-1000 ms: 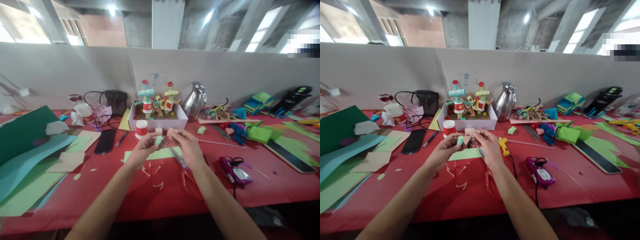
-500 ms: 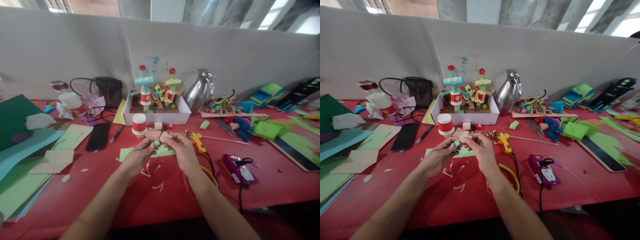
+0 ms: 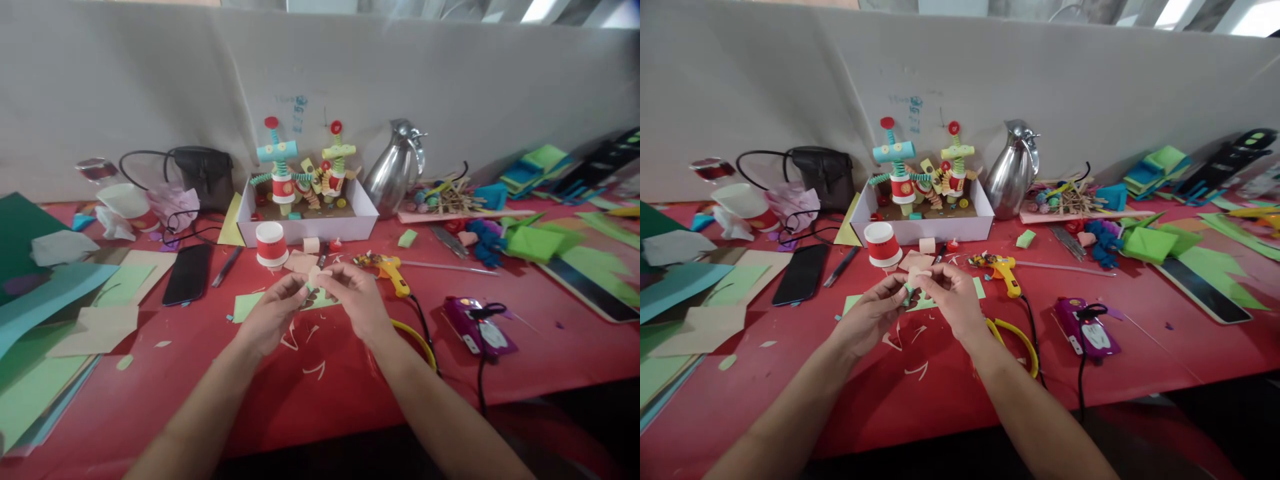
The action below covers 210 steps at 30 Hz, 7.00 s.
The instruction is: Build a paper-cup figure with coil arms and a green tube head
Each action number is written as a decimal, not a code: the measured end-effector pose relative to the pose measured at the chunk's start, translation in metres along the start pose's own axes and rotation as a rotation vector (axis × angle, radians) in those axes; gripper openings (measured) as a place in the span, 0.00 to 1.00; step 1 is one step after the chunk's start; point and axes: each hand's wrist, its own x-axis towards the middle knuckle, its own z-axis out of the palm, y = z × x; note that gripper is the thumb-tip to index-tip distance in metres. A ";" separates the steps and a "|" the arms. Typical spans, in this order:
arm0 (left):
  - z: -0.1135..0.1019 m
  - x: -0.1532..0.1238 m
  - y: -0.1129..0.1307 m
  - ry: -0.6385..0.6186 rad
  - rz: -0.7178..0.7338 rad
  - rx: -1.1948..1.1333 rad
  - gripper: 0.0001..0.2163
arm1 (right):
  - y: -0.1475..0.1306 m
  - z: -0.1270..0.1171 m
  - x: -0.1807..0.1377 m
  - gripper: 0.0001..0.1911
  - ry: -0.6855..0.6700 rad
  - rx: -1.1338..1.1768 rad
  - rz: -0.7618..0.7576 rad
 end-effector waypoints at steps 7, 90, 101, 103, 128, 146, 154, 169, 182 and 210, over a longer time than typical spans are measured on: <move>0.000 -0.001 0.000 0.014 0.002 0.036 0.08 | 0.000 0.000 0.002 0.09 0.047 -0.012 0.021; -0.019 0.002 0.007 -0.004 0.163 -0.036 0.09 | -0.036 -0.051 -0.063 0.08 -0.154 -0.507 -0.156; -0.017 0.001 0.011 -0.009 0.155 -0.039 0.09 | -0.039 -0.052 -0.063 0.08 -0.188 -0.516 -0.163; -0.017 0.001 0.011 -0.014 0.157 -0.031 0.09 | -0.040 -0.052 -0.062 0.09 -0.180 -0.531 -0.154; -0.031 0.007 0.019 0.055 0.227 -0.041 0.09 | -0.023 -0.118 0.029 0.07 0.224 -1.397 0.066; -0.033 0.003 0.023 0.021 0.164 0.029 0.09 | 0.015 0.001 0.016 0.04 -0.316 -1.322 -0.138; -0.038 0.005 0.019 0.010 0.143 0.048 0.08 | -0.001 0.000 0.021 0.16 -0.192 -0.232 -0.083; -0.028 0.003 0.018 -0.069 0.035 -0.039 0.10 | 0.007 -0.006 0.013 0.21 -0.204 -0.169 0.021; -0.028 0.006 0.013 -0.078 0.022 -0.105 0.09 | 0.001 -0.004 0.009 0.08 -0.231 -0.254 -0.083; -0.026 0.009 0.008 0.072 0.072 0.095 0.09 | 0.000 -0.005 0.006 0.05 0.010 -0.345 -0.284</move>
